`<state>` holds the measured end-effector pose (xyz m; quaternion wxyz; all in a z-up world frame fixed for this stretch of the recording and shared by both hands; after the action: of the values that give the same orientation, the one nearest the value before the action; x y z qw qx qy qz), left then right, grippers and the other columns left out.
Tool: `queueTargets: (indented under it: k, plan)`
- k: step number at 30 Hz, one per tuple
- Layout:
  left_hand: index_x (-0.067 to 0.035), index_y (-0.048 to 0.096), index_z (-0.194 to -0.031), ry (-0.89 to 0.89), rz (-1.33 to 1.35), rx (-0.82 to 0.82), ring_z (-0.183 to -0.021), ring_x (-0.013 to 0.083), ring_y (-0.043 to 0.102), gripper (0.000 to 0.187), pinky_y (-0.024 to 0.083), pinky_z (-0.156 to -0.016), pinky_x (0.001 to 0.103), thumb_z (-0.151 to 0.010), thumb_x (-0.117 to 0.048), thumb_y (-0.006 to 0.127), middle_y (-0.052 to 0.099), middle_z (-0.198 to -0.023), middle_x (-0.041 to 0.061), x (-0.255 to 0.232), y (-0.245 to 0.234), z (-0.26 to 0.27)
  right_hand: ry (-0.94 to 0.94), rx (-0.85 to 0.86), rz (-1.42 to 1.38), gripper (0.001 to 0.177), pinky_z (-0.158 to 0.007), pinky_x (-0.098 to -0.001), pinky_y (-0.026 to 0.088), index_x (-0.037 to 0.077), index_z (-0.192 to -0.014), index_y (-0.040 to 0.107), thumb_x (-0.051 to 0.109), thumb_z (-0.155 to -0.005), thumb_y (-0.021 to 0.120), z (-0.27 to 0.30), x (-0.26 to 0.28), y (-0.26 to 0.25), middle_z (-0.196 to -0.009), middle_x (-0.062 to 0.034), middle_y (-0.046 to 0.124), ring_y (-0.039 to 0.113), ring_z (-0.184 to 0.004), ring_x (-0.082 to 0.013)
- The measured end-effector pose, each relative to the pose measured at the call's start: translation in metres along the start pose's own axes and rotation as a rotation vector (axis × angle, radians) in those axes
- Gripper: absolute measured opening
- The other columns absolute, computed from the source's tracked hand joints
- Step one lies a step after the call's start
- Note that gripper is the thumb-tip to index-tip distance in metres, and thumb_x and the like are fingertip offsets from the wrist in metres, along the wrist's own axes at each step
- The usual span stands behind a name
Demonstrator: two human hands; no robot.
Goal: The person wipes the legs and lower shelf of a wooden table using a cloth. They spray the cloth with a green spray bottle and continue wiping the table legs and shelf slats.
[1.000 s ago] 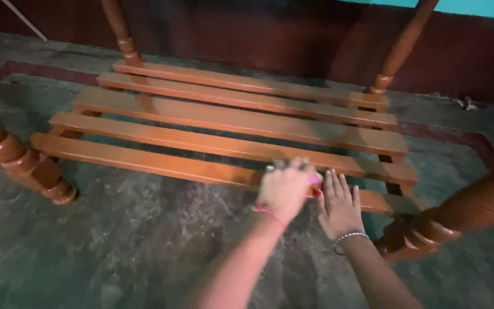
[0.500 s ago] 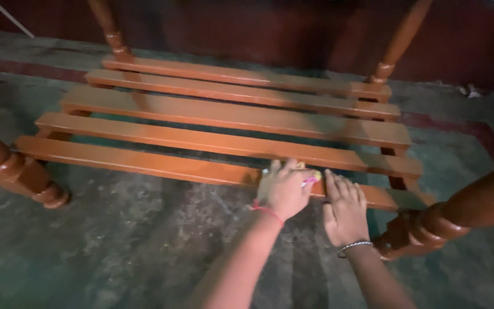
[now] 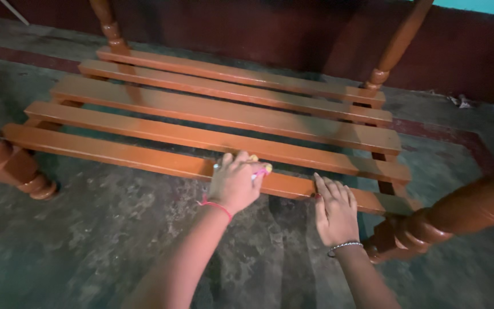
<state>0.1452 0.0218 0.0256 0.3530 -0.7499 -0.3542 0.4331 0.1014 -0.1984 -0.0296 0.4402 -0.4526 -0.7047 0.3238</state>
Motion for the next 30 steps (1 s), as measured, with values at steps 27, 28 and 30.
queueTargets:
  k: [27, 28, 30]
  plan:
    - [-0.014, 0.073, -0.120, 0.592, -0.090, -0.194, -0.120, 0.0256, 0.056, 0.030, 0.058, -0.088, 0.039, -0.092, -0.017, 0.063, 0.060, -0.134, 0.002, -0.078, 0.016, 0.066, -0.028, 0.137, 0.002, 0.064, -0.122, -0.0492, 0.012, 0.014, -0.159, 0.031, 0.035, -0.098, 0.036, 0.000, -0.010, 0.014, -0.155, -0.0115, 0.042, 0.030, -0.149, -0.0271]
    - [-0.012, 0.073, -0.119, 0.609, -0.161, -0.159, -0.120, 0.0264, 0.056, 0.032, 0.058, -0.085, 0.039, -0.089, -0.016, 0.063, 0.061, -0.134, 0.003, -0.069, 0.022, 0.067, -0.038, 0.127, 0.003, 0.065, -0.122, -0.0490, 0.012, 0.014, -0.159, 0.032, 0.034, -0.097, 0.036, 0.002, -0.008, 0.013, -0.155, -0.0115, 0.042, 0.031, -0.149, -0.0271]
    - [-0.010, 0.073, -0.120, 0.569, -0.189, -0.119, -0.120, 0.0253, 0.057, 0.033, 0.058, -0.082, 0.040, -0.089, -0.019, 0.065, 0.060, -0.130, 0.003, -0.050, 0.028, 0.069, -0.006, 0.148, 0.008, 0.062, -0.123, -0.0489, 0.011, 0.015, -0.158, 0.033, 0.034, -0.099, 0.036, 0.003, -0.010, 0.015, -0.155, -0.0111, 0.043, 0.030, -0.149, -0.0271]
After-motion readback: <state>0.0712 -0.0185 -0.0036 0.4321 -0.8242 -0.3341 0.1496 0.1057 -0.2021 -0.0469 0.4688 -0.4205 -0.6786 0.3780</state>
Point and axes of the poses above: each hand's wrist, its own z-axis away from the middle knuckle, its own y-axis out of the palm, x = y × z, the point moved 10 cm from there along -z, towards the middle knuckle
